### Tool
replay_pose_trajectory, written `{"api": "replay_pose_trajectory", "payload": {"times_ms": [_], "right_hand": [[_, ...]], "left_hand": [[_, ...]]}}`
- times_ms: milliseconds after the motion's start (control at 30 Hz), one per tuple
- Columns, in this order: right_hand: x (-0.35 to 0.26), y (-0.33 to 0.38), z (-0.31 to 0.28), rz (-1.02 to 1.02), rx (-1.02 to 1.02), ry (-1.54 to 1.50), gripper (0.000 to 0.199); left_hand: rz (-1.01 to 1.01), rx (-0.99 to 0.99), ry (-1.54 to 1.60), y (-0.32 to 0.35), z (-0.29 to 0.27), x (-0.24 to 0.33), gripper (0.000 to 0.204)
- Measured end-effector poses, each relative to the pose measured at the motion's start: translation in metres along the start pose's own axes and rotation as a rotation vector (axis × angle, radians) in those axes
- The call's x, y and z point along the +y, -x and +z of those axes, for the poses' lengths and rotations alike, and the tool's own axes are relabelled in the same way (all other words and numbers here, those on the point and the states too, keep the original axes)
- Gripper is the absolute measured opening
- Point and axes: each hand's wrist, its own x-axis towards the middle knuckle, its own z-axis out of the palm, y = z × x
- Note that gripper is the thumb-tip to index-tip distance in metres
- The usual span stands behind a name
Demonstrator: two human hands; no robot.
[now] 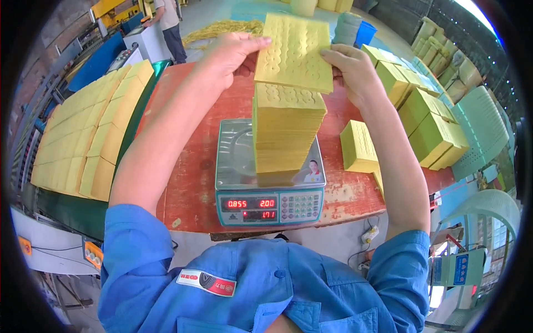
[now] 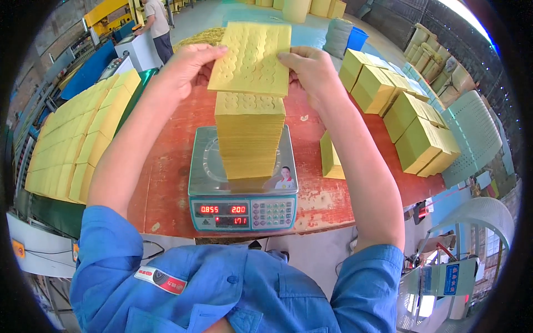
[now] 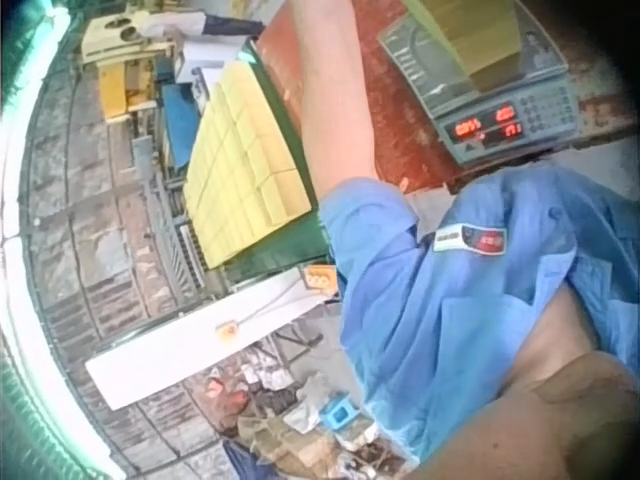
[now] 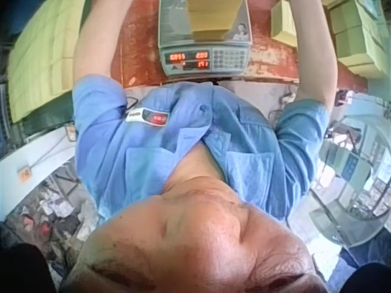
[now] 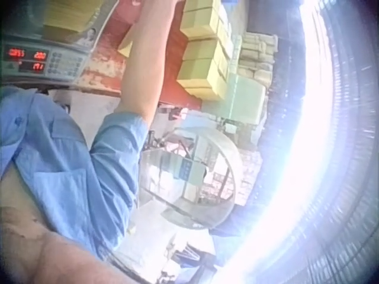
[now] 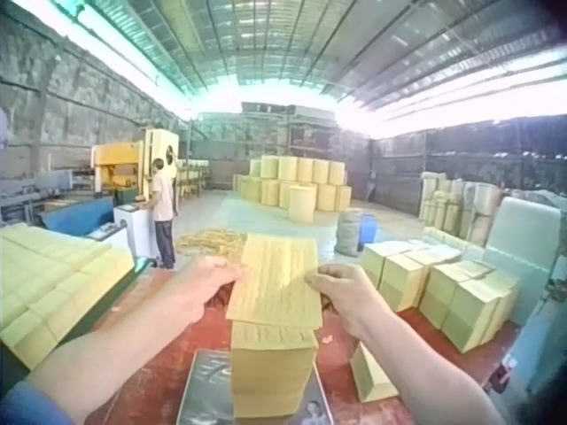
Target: The recorder is weighing stacks of yellow paper on a digital scale and organizing them into stacks.
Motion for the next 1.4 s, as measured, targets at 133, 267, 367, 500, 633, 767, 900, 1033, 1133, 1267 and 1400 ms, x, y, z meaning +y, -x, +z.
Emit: {"api": "replay_pose_trajectory", "payload": {"times_ms": [133, 267, 367, 500, 633, 767, 900, 1033, 1133, 1267, 1400], "right_hand": [[0.03, -0.019, -0.005, 0.056, -0.006, 0.128, 0.031], [0.054, -0.021, -0.011, 0.084, -0.011, 0.154, 0.039], [0.061, -0.02, -0.012, 0.086, -0.024, 0.142, 0.04], [0.061, -0.015, -0.011, 0.071, -0.011, 0.21, 0.042], [0.062, -0.011, -0.012, 0.05, -0.034, 0.219, 0.045], [0.06, -0.007, -0.008, 0.022, 0.001, 0.303, 0.047], [0.063, -0.002, -0.007, -0.047, 0.036, 0.417, 0.046], [0.062, 0.004, -0.003, -0.082, 0.087, 0.556, 0.045], [0.063, 0.009, 0.003, -0.114, 0.14, 0.559, 0.043], [0.074, 0.005, 0.007, -0.138, 0.17, 0.474, 0.039], [0.088, -0.004, -0.004, -0.197, 0.18, 0.288, 0.038]], "left_hand": [[-0.157, -0.022, -0.153, -0.013, -0.003, -0.025, 0.028], [-0.235, -0.017, -0.149, 0.0, 0.001, -0.032, 0.028], [-0.227, -0.025, -0.152, 0.008, 0.003, -0.031, 0.028], [-0.236, -0.025, -0.151, 0.012, 0.003, -0.034, 0.029], [-0.229, -0.021, -0.149, 0.017, 0.004, -0.033, 0.03], [-0.218, -0.02, -0.16, 0.023, 0.003, -0.032, 0.029], [-0.184, -0.014, -0.177, 0.029, 0.005, -0.034, 0.028], [-0.11, 0.021, -0.218, 0.031, 0.012, -0.036, 0.029], [-0.014, 0.088, -0.398, 0.033, 0.015, -0.039, 0.031], [0.032, 0.175, -0.561, 0.044, 0.026, -0.025, 0.033], [0.035, 0.16, -0.654, 0.036, 0.026, -0.024, 0.033]]}}
